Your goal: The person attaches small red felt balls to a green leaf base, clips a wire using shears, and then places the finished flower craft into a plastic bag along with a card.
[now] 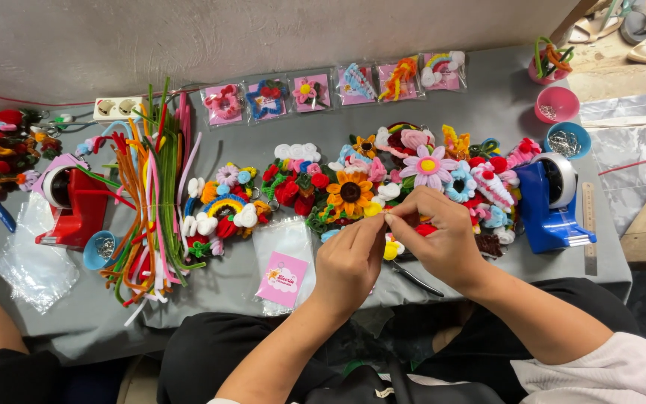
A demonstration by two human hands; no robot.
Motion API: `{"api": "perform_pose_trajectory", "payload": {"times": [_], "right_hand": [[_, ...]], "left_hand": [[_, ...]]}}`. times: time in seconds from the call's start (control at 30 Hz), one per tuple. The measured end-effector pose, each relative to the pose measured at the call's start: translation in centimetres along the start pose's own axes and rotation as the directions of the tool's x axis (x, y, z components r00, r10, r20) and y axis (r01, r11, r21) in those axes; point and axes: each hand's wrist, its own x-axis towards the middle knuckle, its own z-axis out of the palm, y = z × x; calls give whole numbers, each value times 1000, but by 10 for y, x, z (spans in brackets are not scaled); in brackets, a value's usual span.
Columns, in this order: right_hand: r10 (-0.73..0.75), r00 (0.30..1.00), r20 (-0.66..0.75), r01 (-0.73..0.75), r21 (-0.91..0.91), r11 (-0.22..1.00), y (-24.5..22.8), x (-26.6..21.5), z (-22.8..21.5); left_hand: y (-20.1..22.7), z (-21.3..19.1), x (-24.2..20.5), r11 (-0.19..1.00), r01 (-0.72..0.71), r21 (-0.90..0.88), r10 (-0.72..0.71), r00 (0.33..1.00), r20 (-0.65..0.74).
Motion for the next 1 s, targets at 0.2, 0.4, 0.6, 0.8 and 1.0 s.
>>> {"api": "perform_pose_trajectory", "payload": {"times": [0.2, 0.4, 0.6, 0.8, 1.0], "right_hand": [[115, 993, 34, -116, 40, 992, 1, -5, -1], [205, 979, 11, -205, 8, 979, 2, -11, 12], [82, 996, -46, -89, -159, 983, -3, -8, 11], [114, 991, -64, -119, -81, 990, 2, -12, 13], [268, 963, -17, -263, 132, 956, 3, -14, 12]], "left_hand": [[-11, 0, 1, 966, 183, -183, -184, 983, 12], [-9, -1, -1, 804, 428, -413, -400, 903, 159], [-9, 0, -4, 688, 533, -492, -481, 843, 241], [-2, -3, 1, 885, 329, -329, -316, 944, 93], [-13, 7, -7, 989, 104, -108, -110, 993, -45]]}}
